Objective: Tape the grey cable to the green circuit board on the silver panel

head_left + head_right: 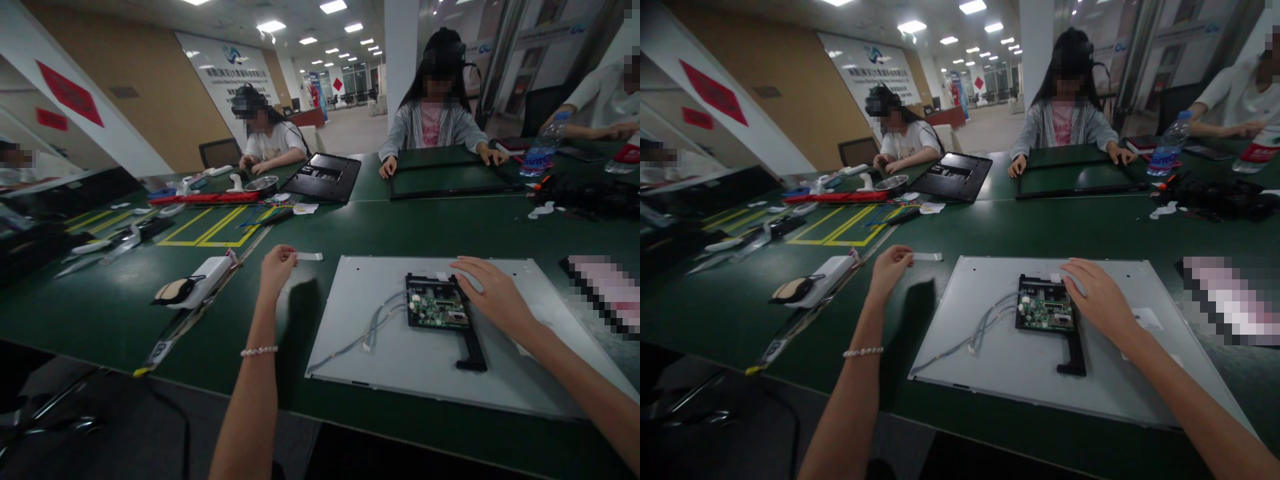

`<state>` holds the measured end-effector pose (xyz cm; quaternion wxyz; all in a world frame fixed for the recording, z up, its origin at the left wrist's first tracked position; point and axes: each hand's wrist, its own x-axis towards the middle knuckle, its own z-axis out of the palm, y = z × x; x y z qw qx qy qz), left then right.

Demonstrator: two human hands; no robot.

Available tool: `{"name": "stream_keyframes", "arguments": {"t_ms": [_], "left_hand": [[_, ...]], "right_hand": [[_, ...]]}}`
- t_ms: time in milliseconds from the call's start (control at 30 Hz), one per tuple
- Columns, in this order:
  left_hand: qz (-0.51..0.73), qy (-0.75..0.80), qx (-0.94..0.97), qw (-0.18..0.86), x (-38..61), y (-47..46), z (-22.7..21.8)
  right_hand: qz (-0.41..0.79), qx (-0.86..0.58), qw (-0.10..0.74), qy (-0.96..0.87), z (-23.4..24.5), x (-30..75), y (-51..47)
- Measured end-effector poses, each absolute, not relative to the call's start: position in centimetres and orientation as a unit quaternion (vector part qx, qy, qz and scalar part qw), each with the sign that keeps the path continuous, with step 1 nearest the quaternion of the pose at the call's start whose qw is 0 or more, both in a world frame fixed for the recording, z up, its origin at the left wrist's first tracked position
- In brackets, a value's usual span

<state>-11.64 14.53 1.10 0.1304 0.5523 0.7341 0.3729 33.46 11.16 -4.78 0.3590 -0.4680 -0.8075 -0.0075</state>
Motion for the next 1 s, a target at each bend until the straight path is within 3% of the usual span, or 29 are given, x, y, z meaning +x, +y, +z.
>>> {"name": "stream_keyframes", "arguments": {"t_ms": [133,300,500,1000], "left_hand": [[0.447,0.556,0.598,0.366,-8.4,13.4,2.6],[0.306,0.452,0.688,0.478,-2.7,11.9,2.7],[0.164,0.413,0.793,0.418,0.7,11.2,1.2],[0.137,0.437,0.818,0.349,-0.5,11.4,0.8]], "right_hand": [[-0.005,-0.441,0.377,-0.814,-3.9,32.5,10.2],[0.01,-0.388,0.367,-0.846,-2.8,30.7,8.6],[0.035,-0.315,0.288,-0.904,-2.1,28.4,6.7],[0.104,-0.208,0.143,-0.962,-1.7,25.5,4.0]]}}
